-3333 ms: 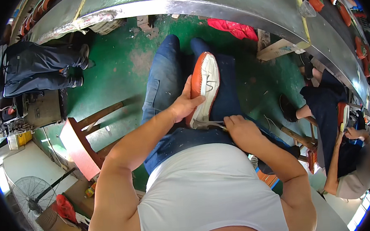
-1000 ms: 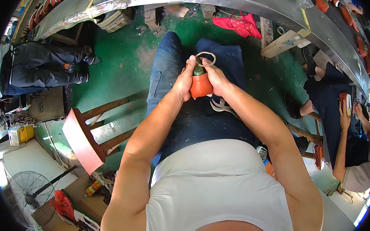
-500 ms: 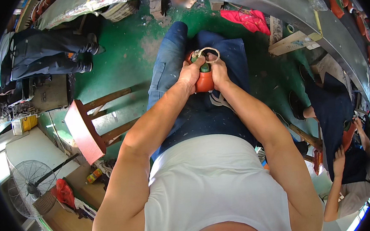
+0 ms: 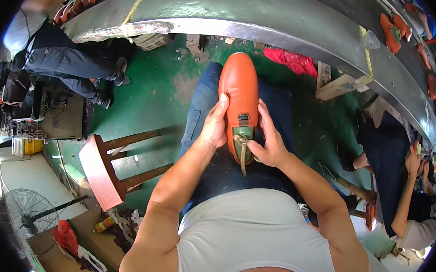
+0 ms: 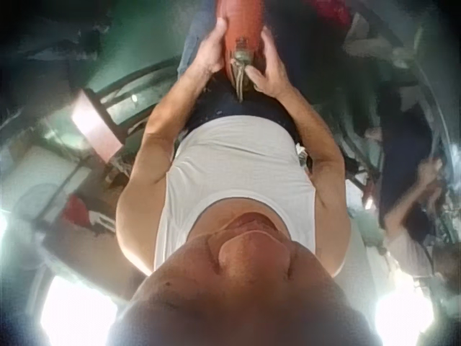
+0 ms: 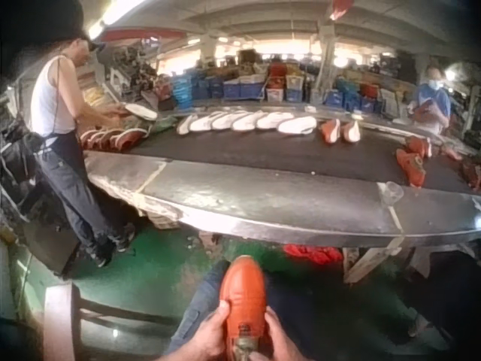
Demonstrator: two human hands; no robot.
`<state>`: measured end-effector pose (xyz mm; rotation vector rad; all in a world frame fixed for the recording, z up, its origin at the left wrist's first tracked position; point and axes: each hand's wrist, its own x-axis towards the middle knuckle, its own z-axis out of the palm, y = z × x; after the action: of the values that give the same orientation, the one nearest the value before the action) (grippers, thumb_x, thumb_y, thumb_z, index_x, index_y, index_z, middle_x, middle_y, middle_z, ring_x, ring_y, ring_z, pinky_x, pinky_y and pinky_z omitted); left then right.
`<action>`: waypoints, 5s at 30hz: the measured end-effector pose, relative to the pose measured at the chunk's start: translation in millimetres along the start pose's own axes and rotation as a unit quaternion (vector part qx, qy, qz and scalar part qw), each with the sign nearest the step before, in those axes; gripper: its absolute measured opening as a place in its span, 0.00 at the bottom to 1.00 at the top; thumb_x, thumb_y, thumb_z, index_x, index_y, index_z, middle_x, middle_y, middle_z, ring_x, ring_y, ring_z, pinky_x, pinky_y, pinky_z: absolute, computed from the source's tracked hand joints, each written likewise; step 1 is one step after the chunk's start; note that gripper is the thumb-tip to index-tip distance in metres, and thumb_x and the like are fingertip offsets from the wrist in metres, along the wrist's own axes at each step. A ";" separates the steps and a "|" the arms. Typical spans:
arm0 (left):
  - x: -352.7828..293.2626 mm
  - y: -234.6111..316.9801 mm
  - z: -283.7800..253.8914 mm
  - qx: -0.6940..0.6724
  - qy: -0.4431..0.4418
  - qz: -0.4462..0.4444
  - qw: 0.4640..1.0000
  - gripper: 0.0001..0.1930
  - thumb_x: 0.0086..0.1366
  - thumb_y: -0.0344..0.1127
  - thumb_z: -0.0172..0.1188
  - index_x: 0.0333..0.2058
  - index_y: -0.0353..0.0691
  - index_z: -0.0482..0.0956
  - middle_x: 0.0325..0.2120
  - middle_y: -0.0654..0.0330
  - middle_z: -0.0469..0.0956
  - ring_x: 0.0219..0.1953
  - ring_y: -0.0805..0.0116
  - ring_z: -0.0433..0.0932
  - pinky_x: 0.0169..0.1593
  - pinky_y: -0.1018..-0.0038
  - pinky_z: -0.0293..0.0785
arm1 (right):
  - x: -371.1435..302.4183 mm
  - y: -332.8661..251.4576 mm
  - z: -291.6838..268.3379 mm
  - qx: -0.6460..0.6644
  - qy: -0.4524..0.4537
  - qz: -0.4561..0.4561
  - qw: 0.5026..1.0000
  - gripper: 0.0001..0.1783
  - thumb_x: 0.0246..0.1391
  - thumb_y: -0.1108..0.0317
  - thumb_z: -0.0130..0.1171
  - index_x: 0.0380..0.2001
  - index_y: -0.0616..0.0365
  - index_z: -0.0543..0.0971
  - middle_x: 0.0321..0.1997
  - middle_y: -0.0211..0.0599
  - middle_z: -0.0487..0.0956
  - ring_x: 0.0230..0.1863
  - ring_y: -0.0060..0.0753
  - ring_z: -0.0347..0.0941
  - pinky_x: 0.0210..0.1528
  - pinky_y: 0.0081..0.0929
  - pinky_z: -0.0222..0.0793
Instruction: Manually lasting shoes by stretching the upper over a last using pincers and securing it.
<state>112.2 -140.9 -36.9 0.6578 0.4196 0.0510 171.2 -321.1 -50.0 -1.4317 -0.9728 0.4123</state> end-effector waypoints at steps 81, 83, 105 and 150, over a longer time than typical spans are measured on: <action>159.0 404.8 30.9 0.774 0.245 0.092 0.576 0.27 0.62 0.52 0.65 0.41 0.28 0.79 0.48 0.37 0.75 0.45 0.49 0.75 0.48 0.59 0.71 | 354.7 82.6 -314.4 -0.607 0.346 0.101 0.709 0.40 0.54 0.70 0.63 0.67 0.62 0.59 0.75 0.54 0.49 0.76 0.60 0.45 0.72 0.59 0.45; 115.0 368.7 0.7 0.835 0.222 0.208 0.459 0.28 0.59 0.49 0.68 0.48 0.31 0.78 0.56 0.35 0.69 0.58 0.44 0.69 0.58 0.58 0.67 | 344.3 63.8 -299.9 -0.599 0.335 0.043 0.726 0.37 0.53 0.70 0.63 0.65 0.62 0.61 0.75 0.53 0.51 0.75 0.59 0.46 0.72 0.58 0.46; 84.2 236.5 69.6 0.539 -0.060 0.296 0.786 0.42 0.59 0.37 0.69 0.68 0.32 0.59 0.53 0.48 0.77 0.54 0.62 0.77 0.61 0.66 0.71 | -85.7 -46.2 -47.9 -0.420 -0.151 0.210 0.870 0.29 0.50 0.53 0.68 0.51 0.58 0.74 0.49 0.42 0.75 0.51 0.48 0.74 0.47 0.43 0.77; 10.6 45.6 30.5 0.282 -0.083 0.007 0.956 0.32 0.68 0.37 0.64 0.67 0.36 0.62 0.53 0.56 0.76 0.55 0.71 0.74 0.60 0.72 0.71 | -22.4 -84.4 -7.0 -0.332 -0.051 0.263 0.904 0.21 0.60 0.72 0.56 0.53 0.67 0.65 0.45 0.63 0.75 0.43 0.69 0.75 0.46 0.56 0.70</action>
<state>137.8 -120.5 8.4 1.2201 0.2634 -0.1167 138.0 -355.5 23.4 -2.3364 -0.8303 0.5823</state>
